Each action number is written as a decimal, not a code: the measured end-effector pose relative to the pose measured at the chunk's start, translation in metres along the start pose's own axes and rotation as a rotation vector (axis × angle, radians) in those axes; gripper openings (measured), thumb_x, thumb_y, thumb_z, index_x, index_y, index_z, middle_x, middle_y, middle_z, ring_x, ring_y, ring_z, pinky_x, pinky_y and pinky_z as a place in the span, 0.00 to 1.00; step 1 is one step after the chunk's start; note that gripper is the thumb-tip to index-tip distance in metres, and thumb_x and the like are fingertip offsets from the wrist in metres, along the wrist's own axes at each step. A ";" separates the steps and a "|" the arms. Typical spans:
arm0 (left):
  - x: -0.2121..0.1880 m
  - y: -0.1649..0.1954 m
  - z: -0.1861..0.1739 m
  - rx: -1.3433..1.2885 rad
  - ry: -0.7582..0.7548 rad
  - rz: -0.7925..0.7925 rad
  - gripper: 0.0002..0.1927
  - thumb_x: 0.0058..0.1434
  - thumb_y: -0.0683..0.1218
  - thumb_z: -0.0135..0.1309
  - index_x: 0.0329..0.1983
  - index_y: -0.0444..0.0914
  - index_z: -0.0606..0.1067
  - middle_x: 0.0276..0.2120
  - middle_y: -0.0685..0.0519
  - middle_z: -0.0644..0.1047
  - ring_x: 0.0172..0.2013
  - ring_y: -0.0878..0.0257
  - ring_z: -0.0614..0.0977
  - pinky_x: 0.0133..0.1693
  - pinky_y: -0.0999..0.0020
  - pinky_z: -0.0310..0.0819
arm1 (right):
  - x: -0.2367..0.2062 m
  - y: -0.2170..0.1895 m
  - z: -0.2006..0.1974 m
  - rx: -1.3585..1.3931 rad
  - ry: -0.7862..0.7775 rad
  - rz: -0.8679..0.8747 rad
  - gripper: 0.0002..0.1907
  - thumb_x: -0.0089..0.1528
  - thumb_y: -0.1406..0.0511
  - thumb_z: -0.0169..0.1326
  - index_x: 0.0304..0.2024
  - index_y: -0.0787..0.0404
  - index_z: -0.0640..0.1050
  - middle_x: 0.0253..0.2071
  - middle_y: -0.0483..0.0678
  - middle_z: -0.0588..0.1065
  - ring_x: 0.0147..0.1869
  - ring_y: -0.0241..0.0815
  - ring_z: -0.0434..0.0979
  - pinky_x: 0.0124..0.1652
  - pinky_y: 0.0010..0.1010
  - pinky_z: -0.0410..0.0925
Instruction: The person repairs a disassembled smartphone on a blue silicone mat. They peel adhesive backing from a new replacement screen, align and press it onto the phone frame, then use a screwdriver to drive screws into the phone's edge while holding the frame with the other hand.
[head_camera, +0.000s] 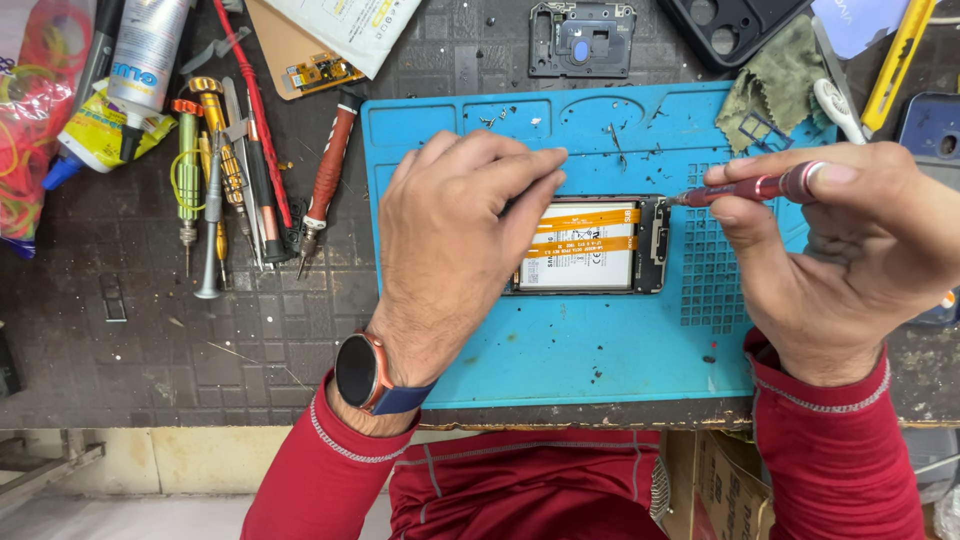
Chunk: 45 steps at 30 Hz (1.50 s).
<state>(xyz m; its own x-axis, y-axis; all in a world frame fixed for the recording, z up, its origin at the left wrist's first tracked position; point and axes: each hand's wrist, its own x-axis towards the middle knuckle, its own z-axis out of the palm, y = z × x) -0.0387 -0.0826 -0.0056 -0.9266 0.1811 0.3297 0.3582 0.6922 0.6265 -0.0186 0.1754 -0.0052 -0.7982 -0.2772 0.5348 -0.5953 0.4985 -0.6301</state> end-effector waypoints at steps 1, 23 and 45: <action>0.000 -0.001 -0.001 0.012 -0.004 -0.002 0.07 0.64 0.46 0.63 0.45 0.44 0.84 0.36 0.58 0.81 0.37 0.56 0.77 0.41 0.59 0.69 | -0.001 0.000 0.001 0.012 0.013 0.011 0.26 0.74 0.79 0.58 0.61 0.59 0.56 0.46 0.61 0.71 0.49 0.52 0.83 0.51 0.34 0.79; 0.011 -0.012 -0.026 -0.350 0.050 -0.331 0.09 0.70 0.47 0.61 0.43 0.36 0.83 0.30 0.58 0.82 0.29 0.76 0.78 0.32 0.78 0.73 | -0.003 0.000 -0.003 0.039 0.033 0.015 0.25 0.72 0.79 0.60 0.60 0.62 0.59 0.50 0.60 0.69 0.49 0.49 0.80 0.54 0.35 0.81; 0.006 -0.001 -0.019 -0.373 0.027 -0.189 0.06 0.67 0.43 0.63 0.45 0.38 0.83 0.37 0.54 0.83 0.33 0.70 0.83 0.37 0.75 0.78 | 0.003 -0.008 -0.005 -0.027 0.006 0.085 0.31 0.65 0.80 0.64 0.59 0.61 0.58 0.49 0.62 0.72 0.47 0.52 0.82 0.43 0.31 0.76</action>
<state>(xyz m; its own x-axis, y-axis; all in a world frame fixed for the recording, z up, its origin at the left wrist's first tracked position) -0.0424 -0.0955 0.0088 -0.9785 0.0531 0.1994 0.2035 0.4102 0.8890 -0.0160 0.1740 0.0044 -0.8454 -0.2281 0.4829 -0.5223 0.5419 -0.6584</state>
